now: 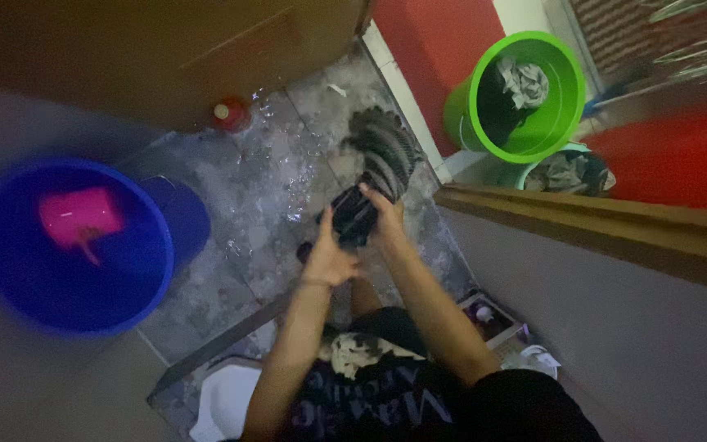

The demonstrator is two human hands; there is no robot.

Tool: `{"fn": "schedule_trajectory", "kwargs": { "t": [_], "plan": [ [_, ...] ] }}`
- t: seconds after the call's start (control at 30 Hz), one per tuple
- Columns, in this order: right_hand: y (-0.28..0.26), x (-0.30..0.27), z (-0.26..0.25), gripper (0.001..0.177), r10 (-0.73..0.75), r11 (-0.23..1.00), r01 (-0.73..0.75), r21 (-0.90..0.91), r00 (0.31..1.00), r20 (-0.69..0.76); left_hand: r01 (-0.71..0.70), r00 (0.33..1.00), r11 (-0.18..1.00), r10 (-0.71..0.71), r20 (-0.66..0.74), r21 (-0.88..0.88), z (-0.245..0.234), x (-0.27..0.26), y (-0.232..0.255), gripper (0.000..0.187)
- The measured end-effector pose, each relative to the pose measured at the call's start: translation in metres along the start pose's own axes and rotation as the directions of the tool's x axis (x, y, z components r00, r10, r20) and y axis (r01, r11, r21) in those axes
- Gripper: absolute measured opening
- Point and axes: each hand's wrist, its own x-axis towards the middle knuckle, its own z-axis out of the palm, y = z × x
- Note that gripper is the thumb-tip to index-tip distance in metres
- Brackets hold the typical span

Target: The person rinses a rug using a pink scoop and water from a blue bucket, wrings it out by hand, and then places it on the floor in front of a door.

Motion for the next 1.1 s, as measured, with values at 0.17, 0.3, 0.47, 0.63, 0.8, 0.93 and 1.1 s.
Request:
{"fn": "schedule_trajectory", "kwargs": {
  "t": [0.17, 0.3, 0.47, 0.63, 0.8, 0.93, 1.1],
  "plan": [
    [0.016, -0.006, -0.002, 0.057, -0.088, 0.975, 0.076, 0.208, 0.995, 0.048, -0.198, 0.943, 0.902, 0.282, 0.176, -0.383, 0.007, 0.107, 0.013, 0.059],
    [0.004, -0.007, -0.023, 0.071, -0.29, 0.937, 0.319, -0.141, 0.937, 0.195, -0.38, 0.881, 0.799, 0.466, 0.08, -0.467, 0.0, 0.121, 0.032, 0.029],
    [-0.026, -0.031, -0.052, 0.117, -0.707, -0.074, 0.765, -0.639, 0.412, 0.575, -0.471, 0.882, 0.842, 0.442, -0.167, -0.261, 0.026, 0.06, 0.054, 0.026],
    [-0.058, 0.009, -0.029, 0.102, -0.605, -0.34, 0.78, -0.525, 0.245, 0.757, -0.419, 0.89, 0.858, 0.453, 0.055, -0.298, 0.051, -0.01, 0.042, 0.026],
    [-0.078, 0.006, -0.017, 0.083, -0.53, -0.22, 0.902, -0.371, 0.209, 0.822, -0.789, 0.607, 0.609, 0.793, 0.043, -0.082, 0.071, -0.064, 0.035, 0.029],
    [-0.08, 0.004, -0.013, 0.075, -0.386, -0.157, 0.908, -0.389, 0.306, 0.87, -0.873, 0.469, 0.488, 0.847, 0.251, -0.013, 0.066, -0.081, 0.047, 0.028],
    [-0.038, 0.019, -0.043, 0.07, -0.115, 0.324, 0.753, -0.573, 0.633, 0.766, -0.869, 0.485, 0.378, 0.781, 0.393, 0.32, 0.059, -0.072, 0.062, 0.039]
  ]
}}
